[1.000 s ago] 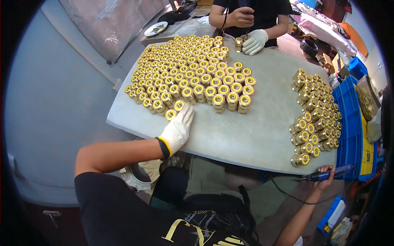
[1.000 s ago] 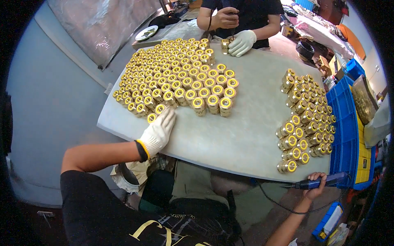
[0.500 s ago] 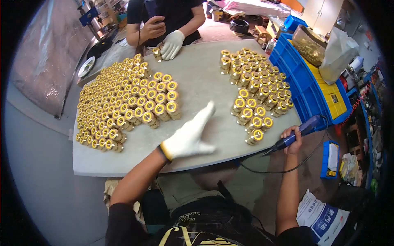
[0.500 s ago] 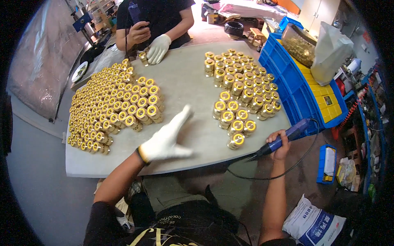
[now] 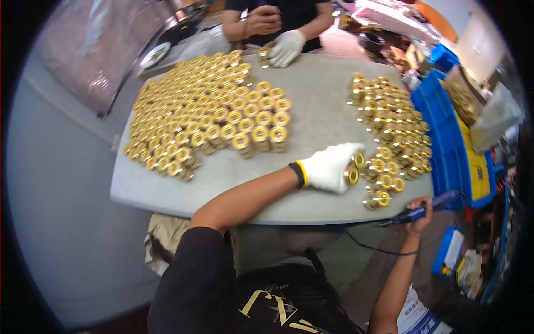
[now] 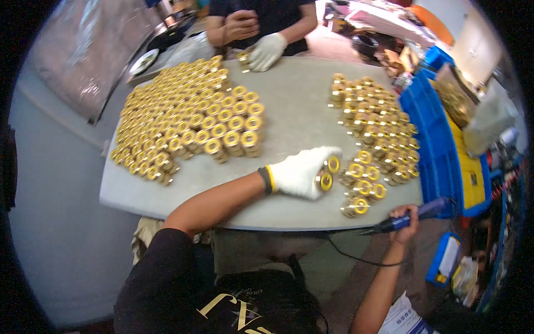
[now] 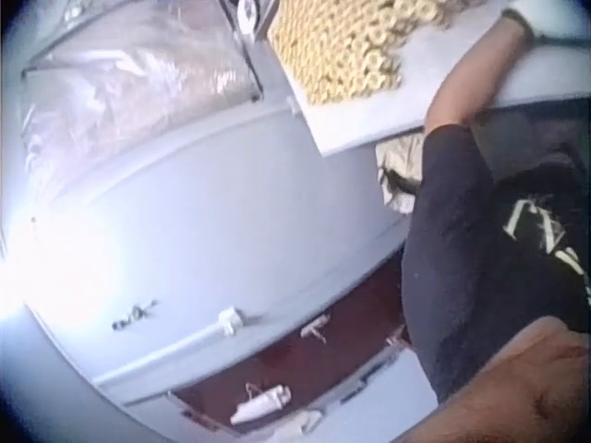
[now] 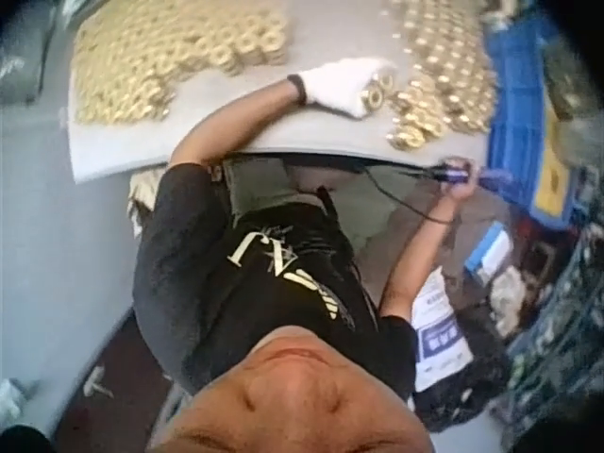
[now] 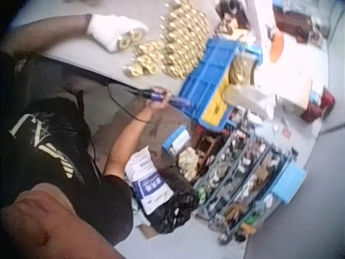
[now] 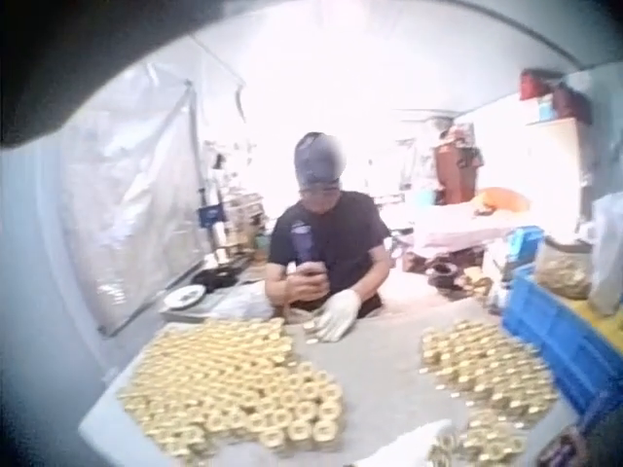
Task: The person assembles small gold-colored metal caps on a workbench using an electric screwdriver.
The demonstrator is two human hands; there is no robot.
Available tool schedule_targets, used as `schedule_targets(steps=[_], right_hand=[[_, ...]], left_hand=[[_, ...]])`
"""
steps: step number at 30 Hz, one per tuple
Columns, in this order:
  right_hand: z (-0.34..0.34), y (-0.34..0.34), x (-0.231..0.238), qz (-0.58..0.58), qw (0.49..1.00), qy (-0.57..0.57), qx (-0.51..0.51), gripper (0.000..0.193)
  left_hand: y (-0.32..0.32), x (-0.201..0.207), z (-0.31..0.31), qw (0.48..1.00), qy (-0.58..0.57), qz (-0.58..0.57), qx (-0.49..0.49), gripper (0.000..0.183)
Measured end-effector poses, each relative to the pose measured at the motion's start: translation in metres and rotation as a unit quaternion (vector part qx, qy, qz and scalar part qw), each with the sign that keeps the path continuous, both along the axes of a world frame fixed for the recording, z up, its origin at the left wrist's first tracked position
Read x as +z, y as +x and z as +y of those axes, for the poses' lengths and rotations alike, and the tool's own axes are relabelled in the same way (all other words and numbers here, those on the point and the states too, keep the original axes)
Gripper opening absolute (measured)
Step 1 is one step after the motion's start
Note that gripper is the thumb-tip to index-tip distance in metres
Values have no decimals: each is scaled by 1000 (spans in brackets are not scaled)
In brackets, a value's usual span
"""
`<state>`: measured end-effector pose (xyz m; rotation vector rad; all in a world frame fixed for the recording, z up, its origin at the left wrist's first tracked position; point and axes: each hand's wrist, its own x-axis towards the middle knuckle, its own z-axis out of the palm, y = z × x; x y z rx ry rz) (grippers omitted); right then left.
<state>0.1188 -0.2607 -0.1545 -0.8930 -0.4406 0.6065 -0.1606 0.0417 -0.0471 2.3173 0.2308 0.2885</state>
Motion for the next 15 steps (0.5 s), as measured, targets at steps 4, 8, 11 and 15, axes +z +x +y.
schedule_targets(steps=[4,8,11,15], right_hand=[[9,10,-7,-14,999,14,27,24],[13,10,-8,-21,999,21,31,23],[10,16,-15,-14,998,39,43,23],[14,9,-16,-17,999,19,23,24]], left_hand=[[-120,26,-6,948,297,112,-25,55],[-209,43,12,754,518,405,1,50],[-235,33,26,620,629,469,19,53],[-240,24,8,642,639,420,50,62]])
